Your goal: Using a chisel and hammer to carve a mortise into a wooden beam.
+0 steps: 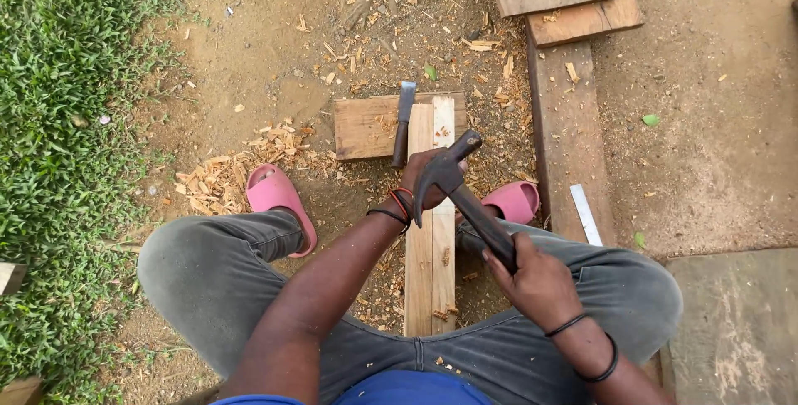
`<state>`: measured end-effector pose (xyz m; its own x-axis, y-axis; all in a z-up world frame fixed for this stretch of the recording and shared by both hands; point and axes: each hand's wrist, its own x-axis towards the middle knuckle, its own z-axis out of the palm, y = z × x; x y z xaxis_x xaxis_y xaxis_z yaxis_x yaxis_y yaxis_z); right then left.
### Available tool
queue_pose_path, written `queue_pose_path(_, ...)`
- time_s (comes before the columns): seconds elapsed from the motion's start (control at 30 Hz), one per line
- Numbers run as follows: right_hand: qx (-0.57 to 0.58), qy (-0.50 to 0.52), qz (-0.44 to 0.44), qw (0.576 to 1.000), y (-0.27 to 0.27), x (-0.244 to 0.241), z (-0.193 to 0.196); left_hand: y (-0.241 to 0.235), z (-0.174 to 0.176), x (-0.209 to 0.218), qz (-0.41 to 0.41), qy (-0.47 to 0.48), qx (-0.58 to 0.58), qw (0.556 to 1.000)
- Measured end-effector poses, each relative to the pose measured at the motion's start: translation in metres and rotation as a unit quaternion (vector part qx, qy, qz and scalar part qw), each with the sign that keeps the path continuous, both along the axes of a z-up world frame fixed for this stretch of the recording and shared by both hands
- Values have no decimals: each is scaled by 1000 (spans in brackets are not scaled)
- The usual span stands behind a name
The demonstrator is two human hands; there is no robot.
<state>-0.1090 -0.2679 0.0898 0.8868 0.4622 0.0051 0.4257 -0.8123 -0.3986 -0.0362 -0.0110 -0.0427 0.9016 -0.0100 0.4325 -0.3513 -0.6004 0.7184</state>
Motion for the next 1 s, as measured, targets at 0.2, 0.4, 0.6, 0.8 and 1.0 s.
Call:
queue_pose_path(0.2,151,-16,-42,988,-2,-3,50,-7,-12,-9,-23,88,-257,962)
queue_pose_path(0.4,561,77,32,824,-8,-6,28,-7,9,-16,-16,161,-252,954)
queue_pose_path(0.6,-20,32,-6,999,-2,-14,-17,-4,23,-20,-6,225,-191,955)
queue_pose_path(0.8,193,-57,-13,979,1,-17,33,-1,-26,-14,-105,54,-261,958)
queue_pose_path(1.0,526,47,42,848,-9,-8,2,-7,7,-24,-7,174,-215,961)
